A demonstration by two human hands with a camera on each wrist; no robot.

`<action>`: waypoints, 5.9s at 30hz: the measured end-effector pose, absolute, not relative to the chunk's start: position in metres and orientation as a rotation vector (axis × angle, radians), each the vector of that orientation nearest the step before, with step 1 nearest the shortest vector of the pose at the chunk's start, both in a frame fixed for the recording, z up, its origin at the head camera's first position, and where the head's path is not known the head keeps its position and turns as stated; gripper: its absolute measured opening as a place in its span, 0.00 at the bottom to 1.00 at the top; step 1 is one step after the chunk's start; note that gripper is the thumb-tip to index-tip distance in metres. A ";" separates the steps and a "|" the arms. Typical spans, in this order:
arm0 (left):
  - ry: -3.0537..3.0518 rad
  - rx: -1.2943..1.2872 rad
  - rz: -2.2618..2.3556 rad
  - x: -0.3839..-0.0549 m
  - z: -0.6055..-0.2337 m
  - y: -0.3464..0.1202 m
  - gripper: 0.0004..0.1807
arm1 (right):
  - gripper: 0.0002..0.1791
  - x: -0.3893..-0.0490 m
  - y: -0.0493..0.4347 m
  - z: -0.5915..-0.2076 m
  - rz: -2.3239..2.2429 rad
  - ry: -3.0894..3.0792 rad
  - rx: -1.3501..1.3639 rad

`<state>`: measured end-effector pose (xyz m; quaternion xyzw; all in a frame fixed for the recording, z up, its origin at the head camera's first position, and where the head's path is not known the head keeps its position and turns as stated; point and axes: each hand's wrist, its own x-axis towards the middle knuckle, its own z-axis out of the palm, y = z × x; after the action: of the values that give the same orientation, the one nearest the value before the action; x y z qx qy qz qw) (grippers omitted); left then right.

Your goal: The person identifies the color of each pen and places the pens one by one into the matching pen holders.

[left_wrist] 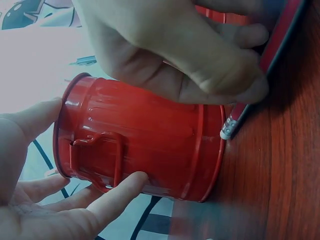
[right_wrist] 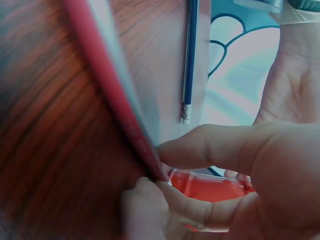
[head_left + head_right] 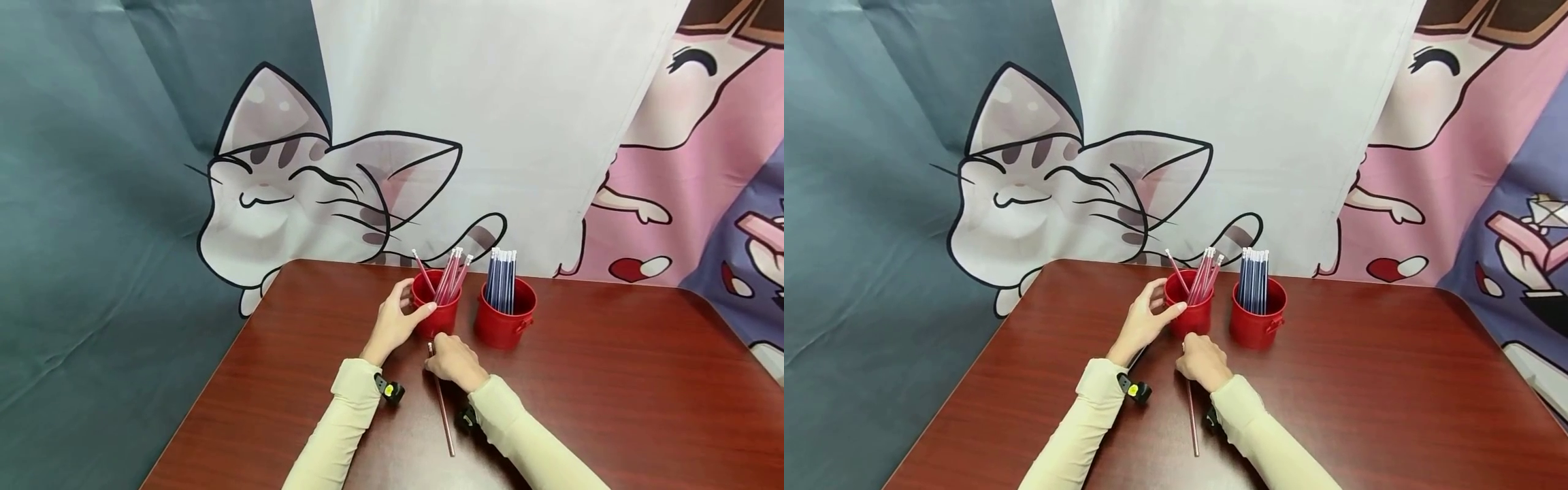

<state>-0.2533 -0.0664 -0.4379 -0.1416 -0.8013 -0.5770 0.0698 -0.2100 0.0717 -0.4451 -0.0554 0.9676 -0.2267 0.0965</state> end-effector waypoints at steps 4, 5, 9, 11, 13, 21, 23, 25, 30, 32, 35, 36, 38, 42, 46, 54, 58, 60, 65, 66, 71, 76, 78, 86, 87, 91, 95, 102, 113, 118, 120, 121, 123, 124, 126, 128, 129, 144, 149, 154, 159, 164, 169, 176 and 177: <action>-2.395 -0.424 -1.731 -0.254 -0.439 -0.067 0.34 | 0.09 -0.207 0.072 -0.443 -0.687 2.842 -0.211; -2.394 -0.422 -1.730 -0.254 -0.440 -0.067 0.34 | 0.09 -0.206 0.072 -0.442 -0.696 2.837 -0.219; -2.402 -0.410 -1.726 -0.255 -0.442 -0.068 0.35 | 0.09 -0.204 0.073 -0.443 -0.737 2.813 -0.239; -2.411 -0.397 -1.725 -0.254 -0.442 -0.068 0.35 | 0.10 -0.203 0.074 -0.444 -0.788 2.779 -0.240; -2.421 -0.384 -1.724 -0.253 -0.443 -0.069 0.35 | 0.10 -0.202 0.077 -0.444 -0.832 2.751 -0.245; -2.422 -0.388 -1.716 -0.251 -0.446 -0.066 0.35 | 0.06 -0.192 0.097 -0.420 -1.133 2.698 -0.255; -2.420 -0.396 -1.720 -0.250 -0.447 -0.065 0.34 | 0.06 -0.190 0.103 -0.406 -1.237 2.713 -0.282; -2.424 -0.401 -1.719 -0.250 -0.447 -0.063 0.34 | 0.06 -0.188 0.109 -0.390 -1.322 2.751 -0.338; -2.433 -0.406 -1.711 -0.250 -0.447 -0.062 0.34 | 0.08 -0.192 0.123 -0.355 -1.494 2.887 -0.507; -2.424 -0.415 -1.710 -0.250 -0.445 -0.062 0.34 | 0.08 -0.196 0.126 -0.344 -1.544 2.958 -0.581; -2.415 -0.436 -1.708 -0.249 -0.444 -0.064 0.34 | 0.07 -0.204 0.129 -0.328 -1.614 3.067 -0.665; -2.419 -0.436 -1.707 -0.249 -0.443 -0.064 0.34 | 0.07 -0.207 0.130 -0.324 -1.643 3.090 -0.687; -2.424 -0.447 -1.702 -0.249 -0.443 -0.064 0.34 | 0.06 -0.212 0.130 -0.315 -1.683 3.144 -0.714; -2.423 -0.452 -1.694 -0.249 -0.442 -0.064 0.34 | 0.06 -0.221 0.129 -0.299 -1.716 3.226 -0.736; -2.424 -0.452 -1.677 -0.249 -0.442 -0.064 0.34 | 0.06 -0.228 0.125 -0.288 -1.754 3.252 -0.776; -2.438 -0.452 -1.668 -0.250 -0.444 -0.064 0.34 | 0.06 -0.240 0.115 -0.289 -1.929 3.214 -0.898; -2.435 -0.448 -1.672 -0.249 -0.443 -0.065 0.34 | 0.08 -0.244 0.112 -0.301 -1.877 3.217 -0.876; -2.429 -0.449 -1.673 -0.249 -0.443 -0.065 0.34 | 0.08 -0.246 0.112 -0.307 -1.857 3.205 -0.863; -2.430 -0.435 -1.694 -0.248 -0.442 -0.064 0.34 | 0.07 -0.252 0.114 -0.323 -1.809 3.220 -0.839; -2.430 -0.429 -1.699 -0.247 -0.442 -0.064 0.34 | 0.07 -0.252 0.115 -0.327 -1.800 3.225 -0.837; -2.418 -0.418 -1.701 -0.248 -0.443 -0.063 0.34 | 0.06 -0.254 0.114 -0.345 -1.764 3.222 -0.828; -2.410 -0.421 -1.688 -0.249 -0.443 -0.063 0.34 | 0.07 -0.252 0.113 -0.365 -1.736 3.184 -0.787; -2.406 -0.423 -1.683 -0.249 -0.442 -0.062 0.34 | 0.07 -0.252 0.113 -0.372 -1.721 3.170 -0.773; -2.394 -0.435 -1.682 -0.250 -0.443 -0.062 0.34 | 0.06 -0.253 0.114 -0.395 -1.738 3.150 -0.711; -2.389 -0.439 -1.686 -0.249 -0.443 -0.062 0.34 | 0.06 -0.253 0.114 -0.398 -1.747 3.145 -0.699; -2.383 -0.438 -1.684 -0.249 -0.443 -0.062 0.34 | 0.07 -0.252 0.115 -0.402 -1.765 3.127 -0.662; -2.393 -0.417 -1.682 -0.249 -0.444 -0.063 0.34 | 0.09 -0.251 0.118 -0.402 -1.754 3.118 -0.652; -2.391 -0.406 -1.702 -0.246 -0.445 -0.062 0.34 | 0.10 -0.243 0.138 -0.394 -1.825 3.148 -0.508; -2.385 -0.406 -1.711 -0.246 -0.444 -0.062 0.34 | 0.19 -0.241 0.194 -0.396 -1.846 3.297 -0.088; -2.384 -0.397 -1.705 -0.247 -0.445 -0.063 0.34 | 0.39 -0.243 0.214 -0.410 -1.625 3.212 -0.056; -2.390 -0.390 -1.705 -0.247 -0.446 -0.063 0.35 | 0.44 -0.243 0.218 -0.417 -1.572 3.162 -0.065; -2.394 -0.385 -1.708 -0.247 -0.446 -0.063 0.35 | 0.46 -0.243 0.219 -0.421 -1.563 3.143 -0.072; -2.400 -0.378 -1.711 -0.247 -0.446 -0.063 0.36 | 0.47 -0.244 0.221 -0.428 -1.567 3.105 -0.107; -2.400 -0.375 -1.714 -0.247 -0.446 -0.063 0.36 | 0.47 -0.244 0.221 -0.431 -1.584 3.089 -0.136; -2.400 -0.369 -1.723 -0.247 -0.445 -0.064 0.36 | 0.47 -0.244 0.221 -0.437 -1.637 3.060 -0.202; -2.409 -0.361 -1.726 -0.246 -0.446 -0.064 0.36 | 0.45 -0.244 0.220 -0.441 -1.674 3.034 -0.260; -2.413 -0.358 -1.729 -0.246 -0.446 -0.064 0.36 | 0.45 -0.244 0.220 -0.442 -1.694 3.017 -0.281; -2.581 -0.294 -1.696 -0.244 -0.442 -0.074 0.42 | 0.45 -0.227 0.220 -0.437 -1.778 2.826 -0.295; -2.786 -0.235 -1.547 -0.236 -0.439 -0.090 0.45 | 0.45 -0.230 0.223 -0.445 -1.789 2.825 -0.301; -2.970 -0.214 -1.339 -0.226 -0.435 -0.109 0.39 | 0.45 -0.237 0.229 -0.452 -1.800 2.819 -0.296; -3.103 -0.233 -1.237 -0.214 -0.434 -0.118 0.33 | 0.44 -0.231 0.227 -0.443 -1.835 2.778 -0.312; -3.148 -0.267 -1.153 -0.206 -0.438 -0.122 0.28 | 0.43 -0.220 0.219 -0.428 -1.841 2.777 -0.329; -3.134 -0.301 -1.063 -0.201 -0.447 -0.123 0.24 | 0.43 -0.218 0.216 -0.428 -1.851 2.748 -0.339; -3.095 -0.398 -0.937 -0.198 -0.449 -0.123 0.17 | 0.44 -0.232 0.223 -0.447 -1.875 2.733 -0.309; -3.088 -0.431 -0.905 -0.198 -0.449 -0.123 0.16 | 0.44 -0.235 0.225 -0.451 -1.862 2.747 -0.302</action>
<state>-0.1976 -0.1231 -0.4492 -0.1325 -0.9498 -0.2784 -0.0527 -0.2346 0.2247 -0.4508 -0.0903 0.8205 -0.5564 -0.0952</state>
